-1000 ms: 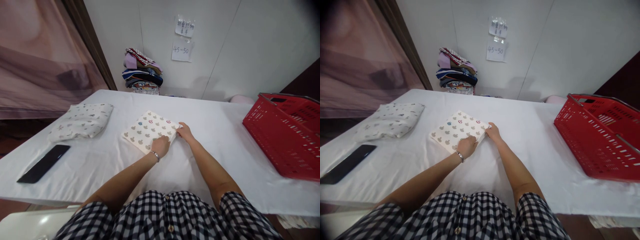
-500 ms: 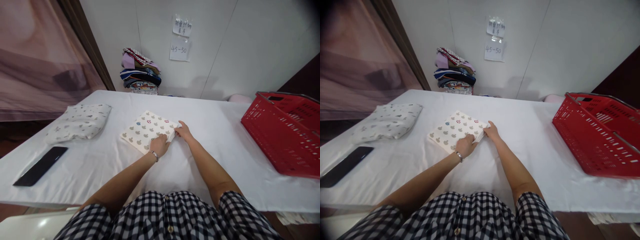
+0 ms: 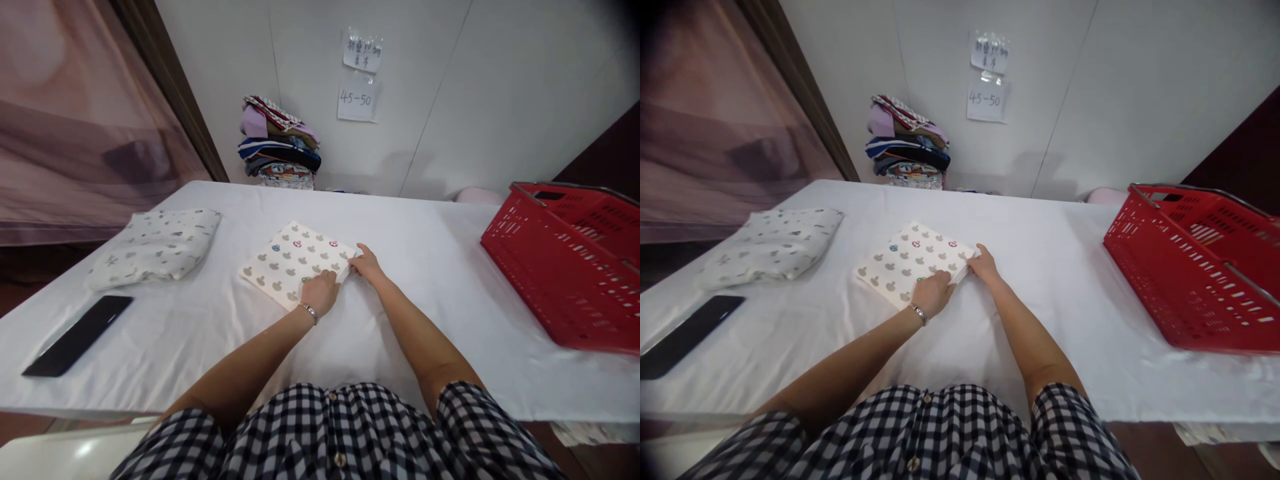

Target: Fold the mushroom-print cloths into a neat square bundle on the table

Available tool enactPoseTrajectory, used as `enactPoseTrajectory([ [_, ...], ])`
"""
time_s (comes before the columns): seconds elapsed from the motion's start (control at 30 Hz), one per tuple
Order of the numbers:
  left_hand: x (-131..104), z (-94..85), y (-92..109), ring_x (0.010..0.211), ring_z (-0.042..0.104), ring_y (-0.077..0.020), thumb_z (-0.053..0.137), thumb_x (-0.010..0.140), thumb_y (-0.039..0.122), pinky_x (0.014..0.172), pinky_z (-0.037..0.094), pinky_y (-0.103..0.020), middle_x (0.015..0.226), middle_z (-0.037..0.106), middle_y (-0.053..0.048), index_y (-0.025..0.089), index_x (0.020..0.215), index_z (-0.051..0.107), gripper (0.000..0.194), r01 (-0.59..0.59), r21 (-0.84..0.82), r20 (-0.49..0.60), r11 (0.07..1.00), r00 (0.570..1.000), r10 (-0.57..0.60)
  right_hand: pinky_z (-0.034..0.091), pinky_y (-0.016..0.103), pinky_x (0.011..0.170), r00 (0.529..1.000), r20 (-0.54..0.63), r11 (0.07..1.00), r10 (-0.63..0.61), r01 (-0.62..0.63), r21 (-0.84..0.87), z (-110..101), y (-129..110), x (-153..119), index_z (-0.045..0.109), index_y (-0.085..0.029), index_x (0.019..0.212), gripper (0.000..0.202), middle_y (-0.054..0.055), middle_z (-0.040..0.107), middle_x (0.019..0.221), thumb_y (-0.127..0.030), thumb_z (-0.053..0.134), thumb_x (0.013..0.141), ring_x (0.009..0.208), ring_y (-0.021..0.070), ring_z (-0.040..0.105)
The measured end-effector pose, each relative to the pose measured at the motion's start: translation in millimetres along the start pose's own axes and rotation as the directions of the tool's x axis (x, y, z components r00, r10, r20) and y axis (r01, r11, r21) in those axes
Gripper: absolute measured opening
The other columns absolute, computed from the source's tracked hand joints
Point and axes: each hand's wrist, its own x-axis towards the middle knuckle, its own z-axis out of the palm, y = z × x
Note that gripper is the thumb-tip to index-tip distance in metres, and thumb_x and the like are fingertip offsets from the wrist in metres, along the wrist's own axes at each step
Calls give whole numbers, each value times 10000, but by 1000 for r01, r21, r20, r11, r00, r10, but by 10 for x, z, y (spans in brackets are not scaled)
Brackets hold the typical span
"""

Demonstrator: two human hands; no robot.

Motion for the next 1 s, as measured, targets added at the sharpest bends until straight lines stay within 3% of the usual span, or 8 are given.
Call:
enactPoseTrajectory([
  [0.17,16,23,-1,904,604,-254,475,854,394,698,439,-349,1051,560,-108,162,1057,491,309,-16,2,1,1000,1000,16,463,264,460,999,6,993,41,-40,-111,-18,64,26,209,-192,1432,800,69,643,806,-299,605,745,514,159,582],
  [0.43,16,14,1,915,596,-241,401,878,299,719,432,-350,1047,568,-108,171,1054,498,238,20,5,-2,1000,1000,-20,502,242,513,999,14,996,32,-33,85,-11,-28,33,165,-217,1438,850,69,634,941,-247,618,720,653,153,618],
  [0.63,7,5,0,896,596,-236,375,886,285,705,434,-346,1028,574,-106,162,1051,503,243,13,24,-5,1000,1000,-13,488,234,485,998,-4,991,64,-63,120,-1,-138,14,132,-212,1446,908,93,604,1023,-350,649,713,668,152,607],
  [0.9,-96,23,-10,992,547,-257,516,815,354,723,442,-346,1093,538,-103,187,1075,485,311,22,-3,-49,1000,999,-22,473,210,472,1000,-30,993,-2,5,114,-13,-254,84,213,-224,1427,859,35,607,892,-200,638,681,607,120,570],
  [1.0,-160,10,-55,983,546,-251,488,826,338,711,445,-341,1092,541,-99,189,1079,484,294,50,-10,-53,999,997,-51,475,207,472,1000,-3,995,11,-11,96,-18,-336,98,238,-217,1422,831,39,607,883,-157,618,686,584,112,566],
])
